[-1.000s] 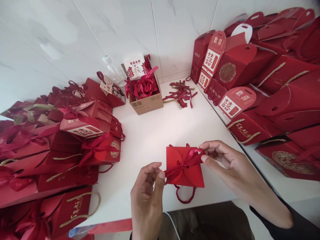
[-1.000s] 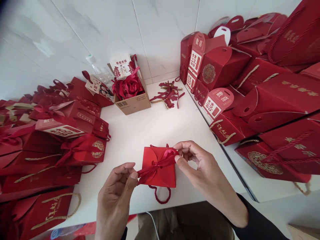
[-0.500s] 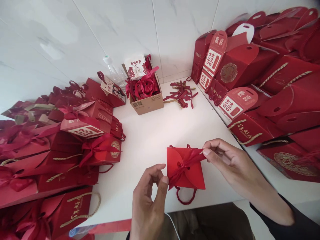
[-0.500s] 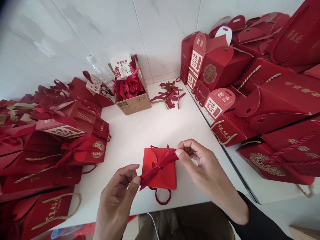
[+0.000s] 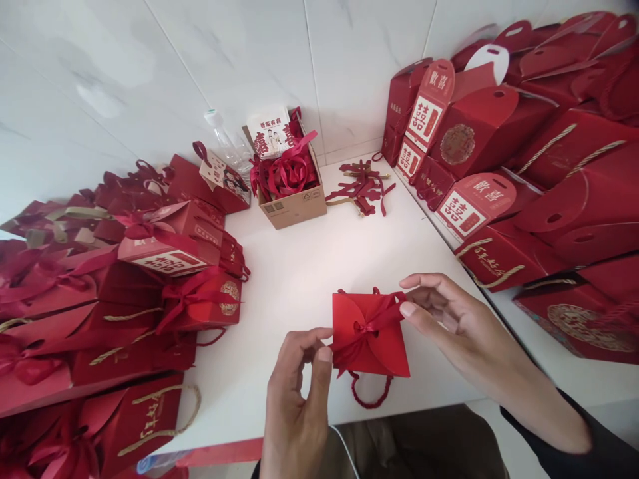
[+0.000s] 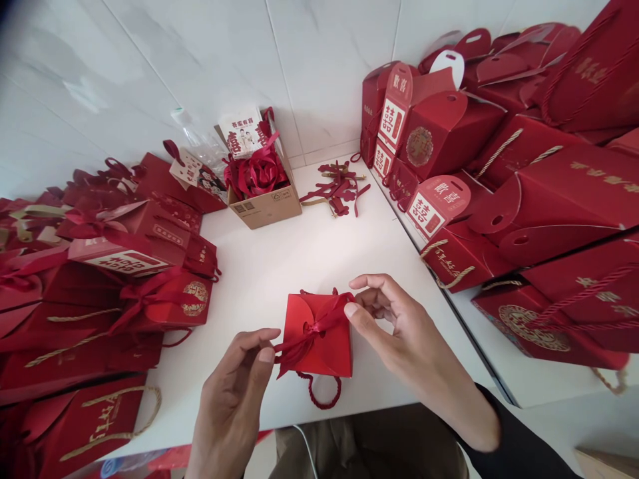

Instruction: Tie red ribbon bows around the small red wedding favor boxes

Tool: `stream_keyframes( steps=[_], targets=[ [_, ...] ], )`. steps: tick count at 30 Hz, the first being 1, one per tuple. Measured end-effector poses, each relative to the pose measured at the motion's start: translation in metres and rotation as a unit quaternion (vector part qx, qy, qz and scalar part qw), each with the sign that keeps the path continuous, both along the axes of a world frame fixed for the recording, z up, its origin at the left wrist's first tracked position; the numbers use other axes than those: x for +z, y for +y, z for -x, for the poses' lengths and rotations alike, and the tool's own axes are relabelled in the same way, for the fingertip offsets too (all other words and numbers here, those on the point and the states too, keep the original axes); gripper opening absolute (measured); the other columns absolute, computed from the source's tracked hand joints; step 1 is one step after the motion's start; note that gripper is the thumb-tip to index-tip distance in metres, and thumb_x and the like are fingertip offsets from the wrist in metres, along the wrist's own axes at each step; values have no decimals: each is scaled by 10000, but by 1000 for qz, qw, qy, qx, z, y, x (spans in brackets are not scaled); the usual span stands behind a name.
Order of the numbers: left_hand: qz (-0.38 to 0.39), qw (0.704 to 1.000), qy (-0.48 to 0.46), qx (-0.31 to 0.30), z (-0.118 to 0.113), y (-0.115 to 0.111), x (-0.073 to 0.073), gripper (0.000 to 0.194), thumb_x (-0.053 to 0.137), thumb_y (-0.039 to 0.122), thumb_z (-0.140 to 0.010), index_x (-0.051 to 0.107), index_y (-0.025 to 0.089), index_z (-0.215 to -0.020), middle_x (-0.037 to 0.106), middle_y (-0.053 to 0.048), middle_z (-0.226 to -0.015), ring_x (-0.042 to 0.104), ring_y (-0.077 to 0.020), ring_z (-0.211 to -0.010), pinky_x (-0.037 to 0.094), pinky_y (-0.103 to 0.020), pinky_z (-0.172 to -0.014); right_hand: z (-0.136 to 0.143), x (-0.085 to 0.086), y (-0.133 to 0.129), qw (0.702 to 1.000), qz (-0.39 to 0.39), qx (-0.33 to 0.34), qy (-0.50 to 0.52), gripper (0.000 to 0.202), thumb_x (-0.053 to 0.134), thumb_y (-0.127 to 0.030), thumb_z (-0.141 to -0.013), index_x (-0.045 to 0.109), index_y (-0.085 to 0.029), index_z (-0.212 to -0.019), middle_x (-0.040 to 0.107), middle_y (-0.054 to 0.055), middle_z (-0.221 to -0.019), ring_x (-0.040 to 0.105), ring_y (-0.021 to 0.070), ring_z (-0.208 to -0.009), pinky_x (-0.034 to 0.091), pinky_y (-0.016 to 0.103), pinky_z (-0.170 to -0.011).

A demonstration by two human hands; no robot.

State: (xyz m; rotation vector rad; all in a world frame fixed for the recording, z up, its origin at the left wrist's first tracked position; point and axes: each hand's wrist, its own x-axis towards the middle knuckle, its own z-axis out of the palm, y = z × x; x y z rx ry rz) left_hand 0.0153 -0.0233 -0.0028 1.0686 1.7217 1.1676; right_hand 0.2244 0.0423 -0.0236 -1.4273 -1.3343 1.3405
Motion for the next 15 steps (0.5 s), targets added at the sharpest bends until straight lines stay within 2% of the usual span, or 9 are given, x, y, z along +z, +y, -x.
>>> stream_keyframes(
  steps=[4,9,12,15],
  targets=[
    [-62,993,99,-21,-9,3,-2,192,637,394,-960,747,290,-1076,631,-69,-1115,614,-227,-1019,516,-318,-835,1,0,-3,1000,-7,3,6,326,690,-552,-931,625,-296,-1123,687,30,-1022,673,218,-993,574,314,-847],
    [-97,974,185,-84,-25,12,-11,214,608,276,-976,689,282,-1174,556,-100,-1278,596,-250,-1184,535,-372,-932,2,5,-6,1000,-24,-5,-18,315,698,-541,-916,654,-296,-1108,709,40,-1045,693,223,-1006,604,296,-847],
    [-91,977,174,-79,-28,13,-12,226,543,215,-1000,666,270,-1181,549,-104,-1278,590,-237,-1188,528,-363,-946,-2,2,-8,999,-29,-26,-38,370,729,-586,-860,683,-293,-1081,739,58,-1028,725,256,-989,628,315,-830],
    [-79,987,119,-74,-25,9,-10,255,533,231,-1009,634,268,-1239,570,-103,-1252,595,-225,-1140,513,-348,-943,-10,-11,-8,996,-25,-48,-68,423,755,-625,-803,728,-307,-1081,780,94,-1027,760,299,-949,650,331,-785]
  ],
)
